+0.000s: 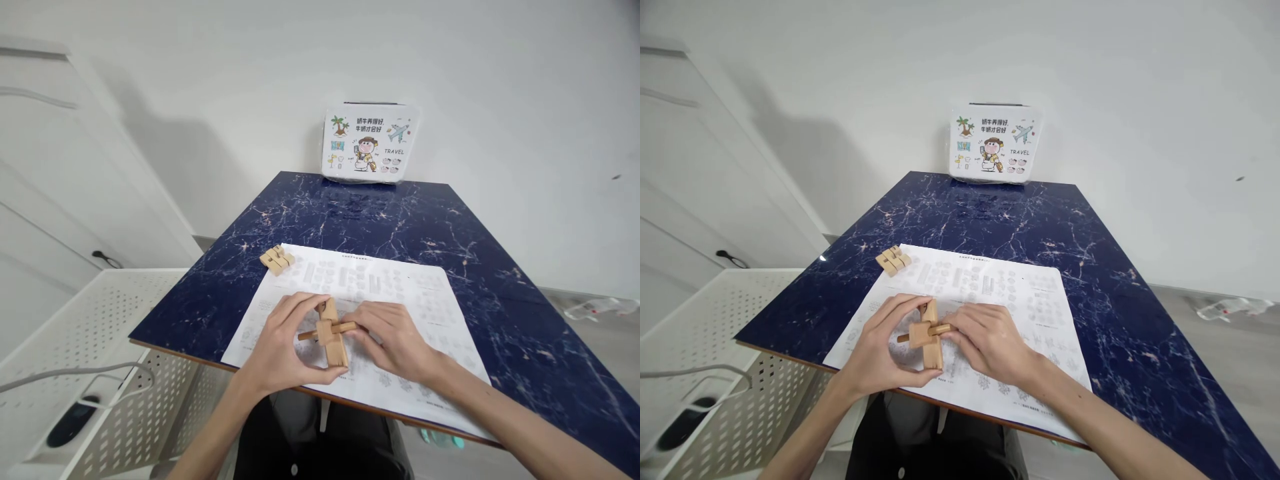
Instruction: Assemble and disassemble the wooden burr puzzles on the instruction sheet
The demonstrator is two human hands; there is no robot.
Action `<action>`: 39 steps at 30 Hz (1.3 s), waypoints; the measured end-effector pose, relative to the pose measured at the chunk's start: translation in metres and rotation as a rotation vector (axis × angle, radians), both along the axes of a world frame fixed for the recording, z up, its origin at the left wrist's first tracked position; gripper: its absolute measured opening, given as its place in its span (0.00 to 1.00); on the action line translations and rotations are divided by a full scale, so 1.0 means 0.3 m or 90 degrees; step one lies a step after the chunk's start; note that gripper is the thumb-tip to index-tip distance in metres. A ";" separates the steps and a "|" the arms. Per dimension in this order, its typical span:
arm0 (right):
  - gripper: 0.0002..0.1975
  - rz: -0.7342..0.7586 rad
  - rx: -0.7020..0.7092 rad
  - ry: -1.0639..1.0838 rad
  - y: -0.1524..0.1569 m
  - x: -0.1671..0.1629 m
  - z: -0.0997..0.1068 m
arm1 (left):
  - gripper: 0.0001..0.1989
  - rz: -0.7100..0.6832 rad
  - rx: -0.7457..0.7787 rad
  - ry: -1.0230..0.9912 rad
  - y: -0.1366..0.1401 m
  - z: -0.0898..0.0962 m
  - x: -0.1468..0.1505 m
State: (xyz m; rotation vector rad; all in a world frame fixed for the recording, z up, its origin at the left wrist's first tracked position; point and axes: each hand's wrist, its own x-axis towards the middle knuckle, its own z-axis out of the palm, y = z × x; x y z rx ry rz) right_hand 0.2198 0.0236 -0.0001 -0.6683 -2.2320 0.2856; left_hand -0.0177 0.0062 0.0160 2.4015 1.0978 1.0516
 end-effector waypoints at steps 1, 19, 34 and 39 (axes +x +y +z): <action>0.10 -0.003 -0.006 0.005 0.000 -0.001 0.001 | 0.43 0.004 0.002 -0.001 0.001 0.002 0.001; 0.09 0.013 -0.167 0.020 0.007 0.006 -0.002 | 0.43 0.039 -0.028 -0.009 0.004 -0.004 -0.002; 0.10 0.060 -0.255 -0.075 0.023 0.028 -0.021 | 0.40 0.018 -0.031 -0.001 0.015 -0.009 -0.002; 0.14 0.077 -0.301 -0.050 0.023 0.029 -0.017 | 0.40 0.010 -0.081 -0.021 0.013 -0.001 -0.004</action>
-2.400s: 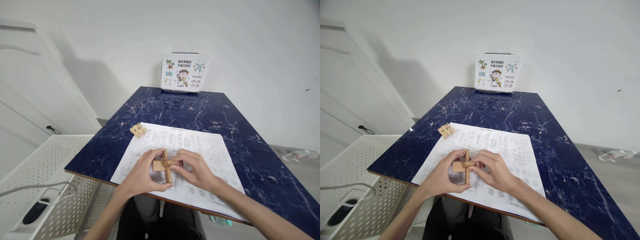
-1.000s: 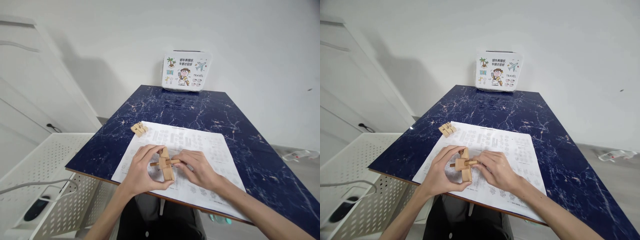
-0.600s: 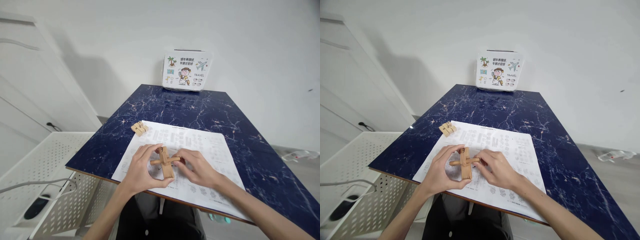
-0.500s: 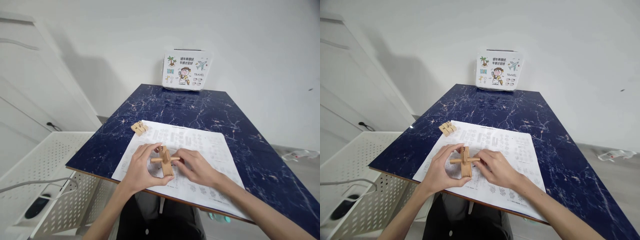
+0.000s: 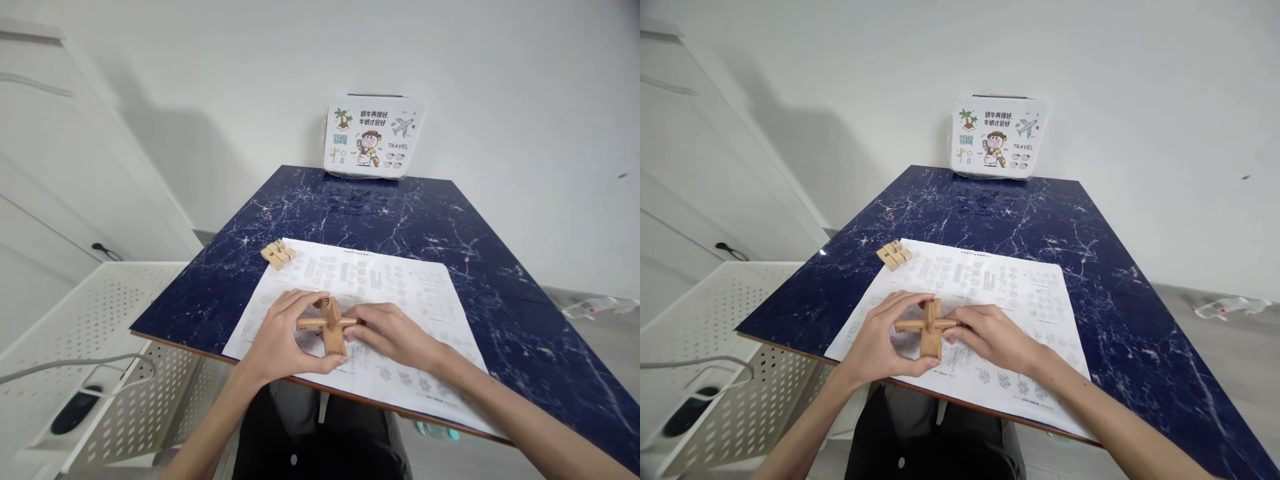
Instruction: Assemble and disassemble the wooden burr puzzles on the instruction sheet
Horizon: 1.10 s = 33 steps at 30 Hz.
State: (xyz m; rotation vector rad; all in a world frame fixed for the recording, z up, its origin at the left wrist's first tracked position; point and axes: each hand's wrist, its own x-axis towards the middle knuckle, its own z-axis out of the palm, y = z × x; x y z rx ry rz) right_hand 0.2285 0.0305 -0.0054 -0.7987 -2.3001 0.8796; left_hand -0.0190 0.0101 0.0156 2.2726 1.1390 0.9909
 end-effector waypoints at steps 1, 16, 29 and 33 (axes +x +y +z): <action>0.14 0.003 -0.013 0.013 -0.001 -0.002 0.002 | 0.39 -0.004 -0.018 -0.008 0.000 0.004 -0.001; 0.19 -0.053 -0.104 0.067 -0.030 -0.028 0.050 | 0.35 0.028 -0.169 -0.103 0.000 0.012 -0.011; 0.21 -0.083 -0.138 0.114 -0.035 -0.033 0.071 | 0.33 -0.044 -0.271 -0.120 0.003 -0.010 -0.025; 0.21 -0.095 -0.142 0.156 -0.037 -0.031 0.068 | 0.40 -0.076 -0.309 -0.074 -0.005 0.012 -0.015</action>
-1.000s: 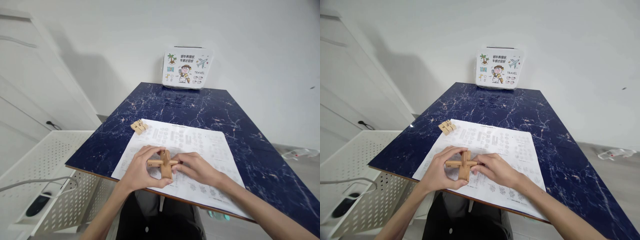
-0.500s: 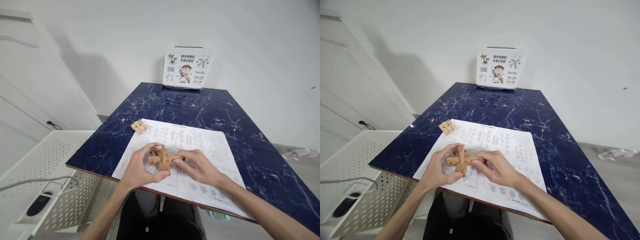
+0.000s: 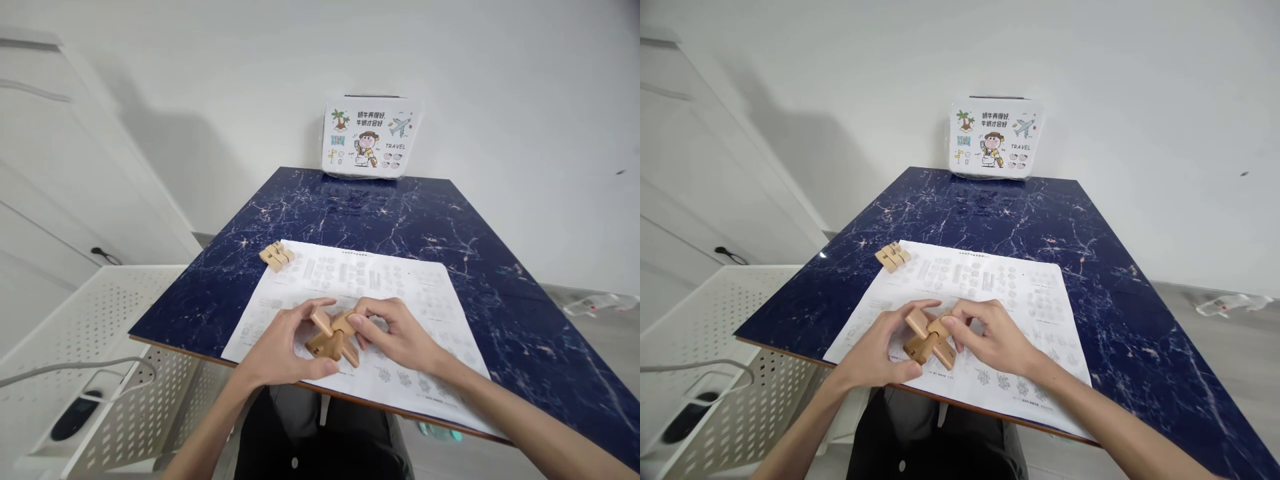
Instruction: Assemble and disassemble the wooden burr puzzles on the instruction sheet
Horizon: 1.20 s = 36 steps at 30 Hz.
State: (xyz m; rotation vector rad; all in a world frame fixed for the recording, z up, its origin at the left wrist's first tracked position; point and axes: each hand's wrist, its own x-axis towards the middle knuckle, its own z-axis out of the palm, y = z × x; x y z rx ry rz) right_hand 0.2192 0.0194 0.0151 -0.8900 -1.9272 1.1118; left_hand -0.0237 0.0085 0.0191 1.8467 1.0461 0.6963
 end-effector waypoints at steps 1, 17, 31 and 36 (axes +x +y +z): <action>0.19 0.007 -0.004 0.018 0.000 0.001 -0.003 | 0.41 -0.006 0.006 0.008 -0.001 0.005 0.004; 0.21 0.117 -0.285 0.075 0.039 0.006 -0.014 | 0.43 0.069 0.115 0.032 0.007 -0.005 0.024; 0.19 0.090 -0.335 0.075 0.042 -0.002 -0.024 | 0.42 0.066 0.155 0.092 0.015 -0.017 0.024; 0.20 0.139 -0.353 0.087 0.053 0.018 -0.024 | 0.44 0.070 0.164 0.110 0.013 -0.023 0.017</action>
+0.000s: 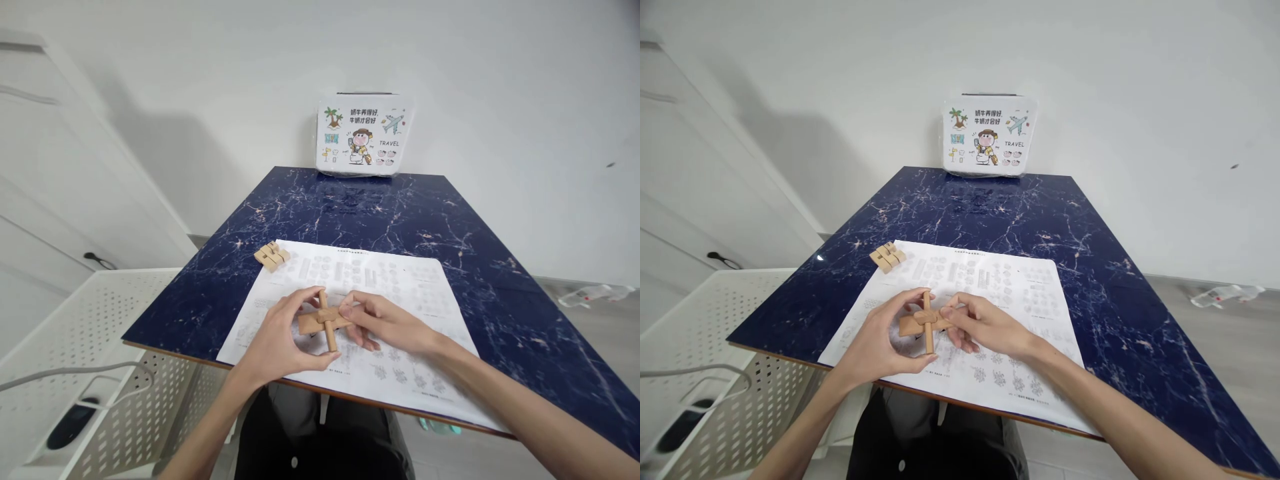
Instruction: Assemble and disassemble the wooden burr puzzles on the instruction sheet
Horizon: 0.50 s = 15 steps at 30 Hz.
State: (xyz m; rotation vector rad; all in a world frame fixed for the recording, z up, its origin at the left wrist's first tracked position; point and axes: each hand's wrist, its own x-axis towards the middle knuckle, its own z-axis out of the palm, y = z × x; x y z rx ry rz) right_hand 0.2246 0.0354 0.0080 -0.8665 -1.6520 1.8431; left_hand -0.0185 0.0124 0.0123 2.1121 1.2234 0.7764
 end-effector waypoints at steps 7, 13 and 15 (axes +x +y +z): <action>0.21 -0.012 -0.033 0.039 -0.005 -0.005 -0.008 | 0.45 0.013 0.004 -0.002 -0.002 -0.003 -0.004; 0.21 -0.022 -0.024 0.024 -0.017 -0.018 -0.006 | 0.45 0.025 0.004 0.004 -0.005 0.002 -0.005; 0.21 -0.015 -0.030 0.029 -0.016 -0.018 -0.007 | 0.46 0.025 0.003 0.007 -0.005 0.003 -0.006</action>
